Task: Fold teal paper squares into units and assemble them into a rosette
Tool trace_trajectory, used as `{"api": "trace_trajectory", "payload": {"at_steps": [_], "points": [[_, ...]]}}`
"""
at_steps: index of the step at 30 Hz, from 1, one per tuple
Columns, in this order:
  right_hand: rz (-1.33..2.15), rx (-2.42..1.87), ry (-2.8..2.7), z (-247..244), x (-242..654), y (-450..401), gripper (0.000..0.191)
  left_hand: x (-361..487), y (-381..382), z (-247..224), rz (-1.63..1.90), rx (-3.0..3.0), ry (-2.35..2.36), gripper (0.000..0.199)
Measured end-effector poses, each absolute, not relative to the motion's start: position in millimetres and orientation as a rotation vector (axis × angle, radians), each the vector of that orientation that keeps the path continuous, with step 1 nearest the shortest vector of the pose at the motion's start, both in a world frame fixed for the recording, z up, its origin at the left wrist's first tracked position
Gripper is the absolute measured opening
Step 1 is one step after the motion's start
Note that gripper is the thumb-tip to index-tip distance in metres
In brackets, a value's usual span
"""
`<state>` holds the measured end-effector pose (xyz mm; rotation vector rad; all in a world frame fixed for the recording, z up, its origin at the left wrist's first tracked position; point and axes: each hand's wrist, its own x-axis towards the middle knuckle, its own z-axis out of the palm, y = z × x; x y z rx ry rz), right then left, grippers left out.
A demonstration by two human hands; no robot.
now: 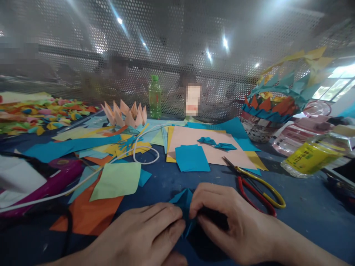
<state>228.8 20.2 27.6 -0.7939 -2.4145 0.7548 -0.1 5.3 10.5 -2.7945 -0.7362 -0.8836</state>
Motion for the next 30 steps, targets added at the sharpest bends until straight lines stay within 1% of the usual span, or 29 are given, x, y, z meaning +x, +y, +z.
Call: {"api": "trace_trajectory", "payload": {"at_steps": [5, 9, 15, 19, 23, 24, 27, 30], "points": [[0.763, -0.776, -2.481, 25, 227, 23, 0.024, 1, 7, 6, -1.002, -2.702, -0.633, 0.047], [0.774, -0.767, -2.497, 25, 226, 25, 0.022, 1, 6, 2, -0.953, -2.667, -0.643, 0.044], [0.797, -0.818, -2.466, 22, 227, 25, 0.020, 2, 4, 4, -0.969, -2.675, -0.604, 0.044], [0.820, -0.832, -2.431, 21, 227, 24, 0.021, 2, 1, 5, -0.913, -2.662, -0.667, 0.042], [0.905, -0.885, -2.342, 23, 225, 19, 0.023, 2, -2, 4, -0.959, -2.660, -0.629, 0.048], [0.917, -0.900, -2.325, 24, 224, 18, 0.023, 2, -2, 4, -0.915, -2.672, -0.750, 0.051], [0.913, -0.914, -2.309, 23, 222, 15, 0.023, 1, 1, 3, -0.929, -2.700, -0.746, 0.052], [0.883, -0.891, -2.342, 22, 223, 15, 0.024, 0, 2, 7, -0.960, -2.707, -0.670, 0.048]]}}
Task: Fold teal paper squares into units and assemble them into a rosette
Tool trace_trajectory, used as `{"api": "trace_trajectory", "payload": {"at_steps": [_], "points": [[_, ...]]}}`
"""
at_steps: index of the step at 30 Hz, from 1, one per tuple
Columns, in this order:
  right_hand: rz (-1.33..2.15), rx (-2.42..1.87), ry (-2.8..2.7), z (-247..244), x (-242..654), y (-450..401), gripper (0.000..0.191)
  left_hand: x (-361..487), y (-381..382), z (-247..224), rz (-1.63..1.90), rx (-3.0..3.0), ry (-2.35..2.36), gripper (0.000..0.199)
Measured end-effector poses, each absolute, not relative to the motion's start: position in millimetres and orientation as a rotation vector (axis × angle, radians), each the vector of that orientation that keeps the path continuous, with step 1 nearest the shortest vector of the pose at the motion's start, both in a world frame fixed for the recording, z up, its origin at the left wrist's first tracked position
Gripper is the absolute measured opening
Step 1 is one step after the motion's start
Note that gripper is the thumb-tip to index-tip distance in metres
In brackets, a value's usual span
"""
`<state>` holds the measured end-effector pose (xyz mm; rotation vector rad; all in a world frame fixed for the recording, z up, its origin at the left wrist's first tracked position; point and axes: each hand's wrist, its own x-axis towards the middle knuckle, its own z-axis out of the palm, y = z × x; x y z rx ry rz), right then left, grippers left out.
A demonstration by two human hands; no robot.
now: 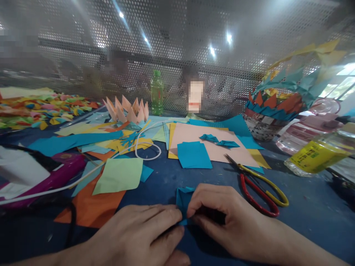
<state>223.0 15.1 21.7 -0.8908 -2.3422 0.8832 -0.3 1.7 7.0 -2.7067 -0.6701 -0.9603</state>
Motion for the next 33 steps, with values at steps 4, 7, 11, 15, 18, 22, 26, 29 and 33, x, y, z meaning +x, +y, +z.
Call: {"api": "trace_trajectory", "payload": {"at_steps": [4, 7, 11, 15, 18, 22, 26, 29, 33], "points": [[0.851, -0.852, -2.406, 22, 224, 19, 0.028, -2, -4, 13, -0.922, -2.714, -0.747, 0.047], [0.850, -0.827, -2.426, 23, 225, 22, 0.031, -2, -5, 10, -0.949, -2.706, -0.746, 0.051], [0.852, -0.786, -2.425, 23, 226, 23, 0.032, -1, 2, 3, -1.035, -2.671, -0.688, 0.048], [0.844, -0.751, -2.430, 21, 226, 22, 0.030, 0, 4, 4, -1.002, -2.710, -0.713, 0.052], [0.839, -0.735, -2.439, 21, 227, 22, 0.029, 1, 3, 6, -1.022, -2.718, -0.704, 0.050], [0.854, -0.731, -2.458, 22, 228, 22, 0.029, 0, 3, 6, -1.034, -2.712, -0.691, 0.048], [0.841, -0.732, -2.461, 22, 227, 22, 0.029, -2, 2, 5, -0.996, -2.722, -0.697, 0.045], [0.824, -0.735, -2.465, 24, 226, 21, 0.030, -3, 2, 5, -0.993, -2.729, -0.705, 0.040], [0.805, -0.749, -2.509, 26, 226, 20, 0.029, -2, 3, 5, -0.948, -2.736, -0.659, 0.036]]}}
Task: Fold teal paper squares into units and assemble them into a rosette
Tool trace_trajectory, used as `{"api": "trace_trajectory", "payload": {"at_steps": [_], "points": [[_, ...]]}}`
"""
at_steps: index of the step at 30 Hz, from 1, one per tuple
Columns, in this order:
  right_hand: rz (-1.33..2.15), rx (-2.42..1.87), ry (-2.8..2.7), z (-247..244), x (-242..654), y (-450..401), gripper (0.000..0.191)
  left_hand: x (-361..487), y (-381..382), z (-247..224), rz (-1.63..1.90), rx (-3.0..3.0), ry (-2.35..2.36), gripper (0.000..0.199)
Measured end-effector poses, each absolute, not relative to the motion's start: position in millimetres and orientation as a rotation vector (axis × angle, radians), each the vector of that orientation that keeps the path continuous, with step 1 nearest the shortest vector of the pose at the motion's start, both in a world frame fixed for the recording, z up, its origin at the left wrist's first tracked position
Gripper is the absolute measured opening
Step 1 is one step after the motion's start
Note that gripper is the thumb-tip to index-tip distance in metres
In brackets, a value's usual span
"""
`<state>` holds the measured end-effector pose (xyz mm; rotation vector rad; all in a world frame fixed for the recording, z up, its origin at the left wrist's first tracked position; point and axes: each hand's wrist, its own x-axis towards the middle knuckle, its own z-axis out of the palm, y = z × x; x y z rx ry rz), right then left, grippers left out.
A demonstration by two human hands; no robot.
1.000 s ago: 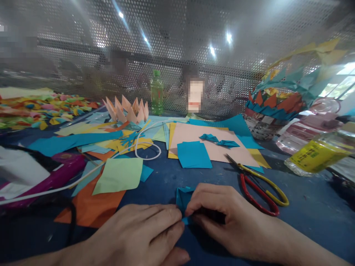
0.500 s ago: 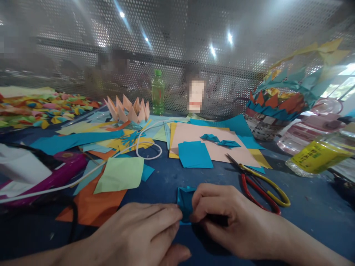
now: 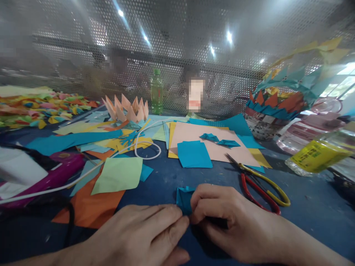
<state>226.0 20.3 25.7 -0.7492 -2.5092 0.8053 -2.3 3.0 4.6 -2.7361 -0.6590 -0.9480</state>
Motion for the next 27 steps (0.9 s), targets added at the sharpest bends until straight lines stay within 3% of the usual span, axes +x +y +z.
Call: {"api": "trace_trajectory", "payload": {"at_steps": [11, 27], "points": [[0.711, -0.683, -2.574, 28, 230, 20, 0.040, 0, 7, -3, -0.878, -2.786, -0.671, 0.049], [0.259, -0.614, -2.761, 23, 233, 21, 0.016, -3, 1, -10, -0.938, -2.679, -0.714, 0.043]]}}
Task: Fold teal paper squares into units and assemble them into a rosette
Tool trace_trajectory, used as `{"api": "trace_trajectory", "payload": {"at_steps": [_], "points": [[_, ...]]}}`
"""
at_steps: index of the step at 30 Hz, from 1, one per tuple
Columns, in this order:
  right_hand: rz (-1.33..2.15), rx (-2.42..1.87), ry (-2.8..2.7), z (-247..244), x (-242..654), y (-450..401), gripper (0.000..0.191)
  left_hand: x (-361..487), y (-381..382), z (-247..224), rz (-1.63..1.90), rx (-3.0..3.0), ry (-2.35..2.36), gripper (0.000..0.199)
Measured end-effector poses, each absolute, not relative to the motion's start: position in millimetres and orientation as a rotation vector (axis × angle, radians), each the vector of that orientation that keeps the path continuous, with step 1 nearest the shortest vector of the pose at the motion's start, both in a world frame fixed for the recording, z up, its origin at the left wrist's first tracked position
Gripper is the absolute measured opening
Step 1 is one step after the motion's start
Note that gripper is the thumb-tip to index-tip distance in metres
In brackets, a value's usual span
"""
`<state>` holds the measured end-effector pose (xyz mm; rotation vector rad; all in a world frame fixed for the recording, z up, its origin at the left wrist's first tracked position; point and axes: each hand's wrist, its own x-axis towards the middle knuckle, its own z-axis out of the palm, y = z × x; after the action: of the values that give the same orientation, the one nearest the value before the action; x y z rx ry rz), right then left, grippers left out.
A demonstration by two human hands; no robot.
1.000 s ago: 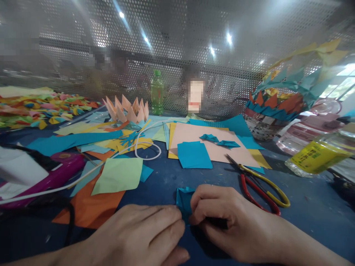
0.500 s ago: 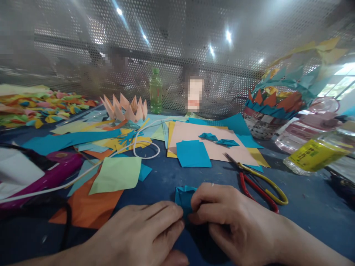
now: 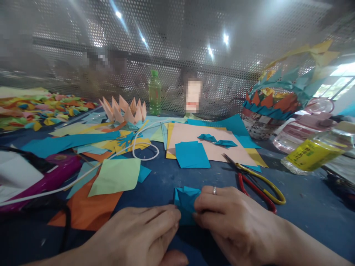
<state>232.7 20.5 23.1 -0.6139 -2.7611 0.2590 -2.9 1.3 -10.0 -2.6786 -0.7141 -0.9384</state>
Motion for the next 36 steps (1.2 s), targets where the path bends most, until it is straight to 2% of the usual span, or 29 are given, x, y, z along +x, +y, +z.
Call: {"api": "trace_trajectory", "payload": {"at_steps": [4, 9, 13, 17, 20, 22, 28, 36], "points": [[0.211, -0.624, -2.767, 24, 231, 19, 0.016, -2, 1, -9, -0.966, -2.657, -0.710, 0.043], [0.163, -0.614, -2.767, 24, 232, 19, 0.016, -2, 2, -4, -0.961, -2.683, -0.706, 0.027], [0.199, -0.610, -2.624, 26, 235, 22, 0.021, -2, 3, -2, -0.989, -2.672, -0.674, 0.029], [0.367, -0.691, -2.551, 26, 237, 31, 0.043, -1, 3, -1, -1.013, -2.673, -0.657, 0.044], [0.460, -0.741, -2.619, 24, 238, 36, 0.051, 0, 3, 2, -1.030, -2.703, -0.662, 0.047], [0.489, -0.781, -2.617, 24, 238, 37, 0.049, -1, 3, 4, -1.022, -2.723, -0.667, 0.043], [0.506, -0.862, -2.599, 30, 237, 33, 0.028, -2, 2, 6, -1.034, -2.709, -0.651, 0.031], [0.638, -0.930, -2.530, 29, 231, 22, 0.027, -3, 5, 0, -0.946, -2.752, -0.661, 0.034]]}}
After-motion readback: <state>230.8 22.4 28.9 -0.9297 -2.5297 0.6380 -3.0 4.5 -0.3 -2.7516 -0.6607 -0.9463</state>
